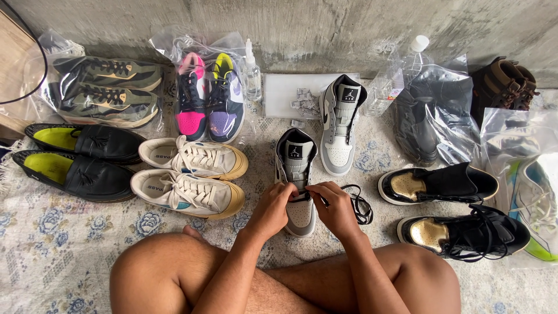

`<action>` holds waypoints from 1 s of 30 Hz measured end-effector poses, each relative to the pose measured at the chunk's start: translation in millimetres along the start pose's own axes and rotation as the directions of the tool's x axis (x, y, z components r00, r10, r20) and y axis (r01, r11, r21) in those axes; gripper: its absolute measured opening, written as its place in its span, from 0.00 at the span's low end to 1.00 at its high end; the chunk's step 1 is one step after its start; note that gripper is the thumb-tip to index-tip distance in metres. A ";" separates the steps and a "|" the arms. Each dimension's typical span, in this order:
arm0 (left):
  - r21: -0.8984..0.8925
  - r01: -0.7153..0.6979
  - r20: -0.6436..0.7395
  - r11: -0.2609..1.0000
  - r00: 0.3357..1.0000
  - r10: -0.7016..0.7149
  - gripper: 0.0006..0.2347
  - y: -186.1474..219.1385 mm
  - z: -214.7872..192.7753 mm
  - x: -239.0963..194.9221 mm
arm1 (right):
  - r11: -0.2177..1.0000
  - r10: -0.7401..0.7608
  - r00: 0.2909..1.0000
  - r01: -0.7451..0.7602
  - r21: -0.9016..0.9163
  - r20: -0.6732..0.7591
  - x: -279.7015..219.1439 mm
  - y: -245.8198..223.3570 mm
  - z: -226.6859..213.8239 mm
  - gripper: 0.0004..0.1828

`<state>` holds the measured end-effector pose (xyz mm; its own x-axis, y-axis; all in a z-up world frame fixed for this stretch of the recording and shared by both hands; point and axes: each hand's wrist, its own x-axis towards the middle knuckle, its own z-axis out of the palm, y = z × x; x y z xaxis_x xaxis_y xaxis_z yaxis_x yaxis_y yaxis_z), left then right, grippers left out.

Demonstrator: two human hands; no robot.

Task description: The person sits on the floor and laces a pair of white and grey high-top sneakers. They thread black laces through the eyelets, pull them tight, and tie a knot at the top.

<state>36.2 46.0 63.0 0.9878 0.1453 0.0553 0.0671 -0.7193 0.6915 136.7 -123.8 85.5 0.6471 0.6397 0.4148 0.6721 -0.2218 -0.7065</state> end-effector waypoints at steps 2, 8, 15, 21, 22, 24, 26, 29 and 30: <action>0.004 -0.011 -0.011 1.000 1.000 0.011 0.16 1.5 2.4 2.0 | 0.999 0.020 1.000 -0.020 0.031 -0.006 -1.5 4.1 2.0 0.11; -0.094 0.033 -0.130 0.995 0.990 -0.045 0.16 8.6 -2.0 1.5 | 0.951 0.119 0.990 -0.134 0.278 0.071 0.4 -11.3 -6.6 0.13; -0.236 0.388 -0.257 0.891 0.859 -0.442 0.07 -0.8 12.9 3.3 | 0.938 0.323 0.925 -0.341 0.061 0.203 -1.4 -9.7 -20.9 0.10; -0.145 0.538 -0.062 0.830 0.832 -0.551 0.15 18.5 4.6 1.1 | 0.921 0.363 0.918 -0.327 -0.211 0.159 -5.8 12.4 -6.6 0.11; -0.156 0.529 -0.035 0.834 0.841 -0.540 0.15 27.5 1.1 0.8 | 0.924 0.363 0.915 -0.328 -0.196 0.176 -6.3 13.4 -5.2 0.09; -0.121 0.525 -0.017 0.843 0.847 -0.531 0.14 18.1 10.7 2.3 | 0.925 0.359 0.916 -0.324 -0.200 0.179 -8.4 15.8 -2.3 0.09; -0.085 0.522 0.000 0.849 0.852 -0.524 0.13 16.4 16.1 2.4 | 0.926 0.355 0.916 -0.318 -0.202 0.184 -10.0 16.4 0.4 0.08; -0.099 0.485 -0.015 0.869 0.872 -0.489 0.08 23.4 16.3 3.1 | 0.922 0.333 0.921 -0.273 -0.276 0.202 -10.0 16.6 1.5 0.08; -0.100 0.478 -0.030 0.873 0.875 -0.483 0.07 24.1 16.1 2.8 | 0.911 0.349 0.910 -0.274 -0.308 0.222 -10.0 17.6 1.2 0.09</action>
<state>42.8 18.2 68.2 0.8280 0.4947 -0.2640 0.5167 -0.4903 0.7018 141.6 -133.3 68.2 0.7439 0.6683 0.0039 0.5457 -0.6040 -0.5809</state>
